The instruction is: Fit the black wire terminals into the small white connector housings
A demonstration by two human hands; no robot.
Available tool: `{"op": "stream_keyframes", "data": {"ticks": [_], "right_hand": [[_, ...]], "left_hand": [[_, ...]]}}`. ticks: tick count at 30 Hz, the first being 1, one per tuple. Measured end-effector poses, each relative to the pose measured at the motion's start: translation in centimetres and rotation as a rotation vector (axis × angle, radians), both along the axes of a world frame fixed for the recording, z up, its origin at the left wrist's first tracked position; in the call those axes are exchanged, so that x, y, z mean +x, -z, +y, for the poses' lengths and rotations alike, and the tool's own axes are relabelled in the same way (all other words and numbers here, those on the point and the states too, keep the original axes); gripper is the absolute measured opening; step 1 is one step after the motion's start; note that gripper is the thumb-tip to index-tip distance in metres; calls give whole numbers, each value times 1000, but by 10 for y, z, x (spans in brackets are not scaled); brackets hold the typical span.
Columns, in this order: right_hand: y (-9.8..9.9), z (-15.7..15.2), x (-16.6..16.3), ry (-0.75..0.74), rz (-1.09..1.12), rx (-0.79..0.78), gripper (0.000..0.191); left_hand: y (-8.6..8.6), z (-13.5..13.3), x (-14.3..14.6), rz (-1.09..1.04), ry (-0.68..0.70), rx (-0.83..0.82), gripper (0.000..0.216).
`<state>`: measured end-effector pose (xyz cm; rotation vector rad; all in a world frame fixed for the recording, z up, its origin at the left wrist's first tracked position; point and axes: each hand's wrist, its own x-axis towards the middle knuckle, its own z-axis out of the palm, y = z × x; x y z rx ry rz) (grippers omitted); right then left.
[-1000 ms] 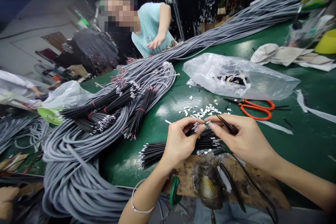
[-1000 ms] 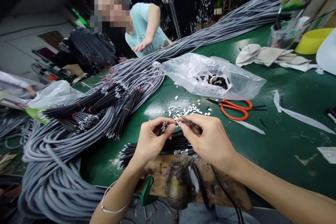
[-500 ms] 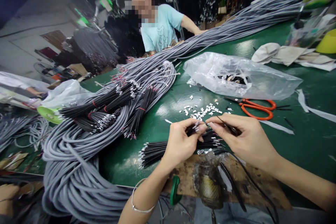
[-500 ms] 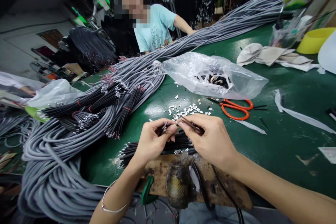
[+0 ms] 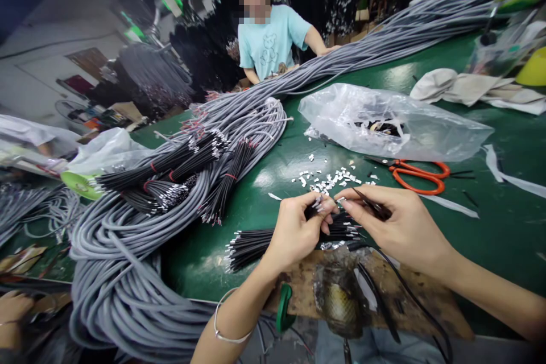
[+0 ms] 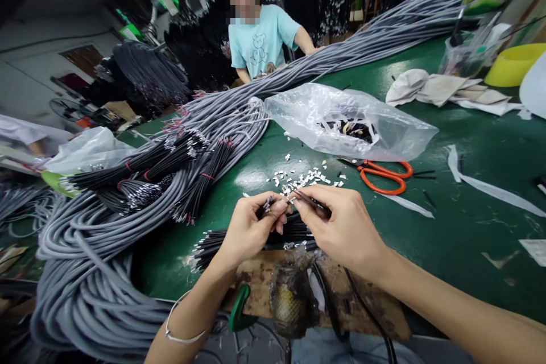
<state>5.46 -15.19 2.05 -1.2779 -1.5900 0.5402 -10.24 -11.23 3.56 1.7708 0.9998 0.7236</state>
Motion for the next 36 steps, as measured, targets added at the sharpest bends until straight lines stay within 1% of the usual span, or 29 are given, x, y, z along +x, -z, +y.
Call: {"op": "stream_keyframes", "data": {"ticks": [6,9,11,13,15,16,19,21,23,25,26,28,30,32,34,36], "right_hand": [[-1,-1,1,-10,23,-17,16],[1,0,2,-7,-8,-67,16],[3,3,3,4,-38,-98,17],[3,5,4,30,-51,-104,17],[1,6,5,72,-50,-78,18],[-1,6,5,96,-49,-49,19],[-4,5,5,161,-54,53,17],[-2,4,7,154,-71,92,18],[4,6,10,82,-152,85,22],[10,9,14,8,-320,30,24],[12,10,16,-7,-407,-4,23],[13,11,17,29,-508,-43,18],[10,10,16,105,-484,-21,17],[6,7,13,160,-429,19,28],[2,4,10,170,-412,40,36],[0,1,7,153,-419,43,36]], "left_hand": [[-1,2,-1,17,7,15,25],[-3,1,-3,42,94,5,29],[-5,-1,-3,44,176,-38,33],[-7,-2,-2,36,213,-93,34],[-7,-2,-1,27,178,-115,33],[-7,-1,-1,23,141,-101,32],[-3,5,-3,22,17,-2,20],[1,11,-6,35,-28,28,16],[2,16,-11,63,-20,9,18],[1,18,-14,111,-3,-5,23],[-1,19,-14,128,-6,-8,26],[-3,17,-13,110,-49,-44,28],[-4,14,-10,30,-108,-109,26],[-4,10,-6,-29,-136,-139,26],[-3,6,-4,-20,-141,-104,28],[-4,3,-2,12,-163,-58,32]]}}
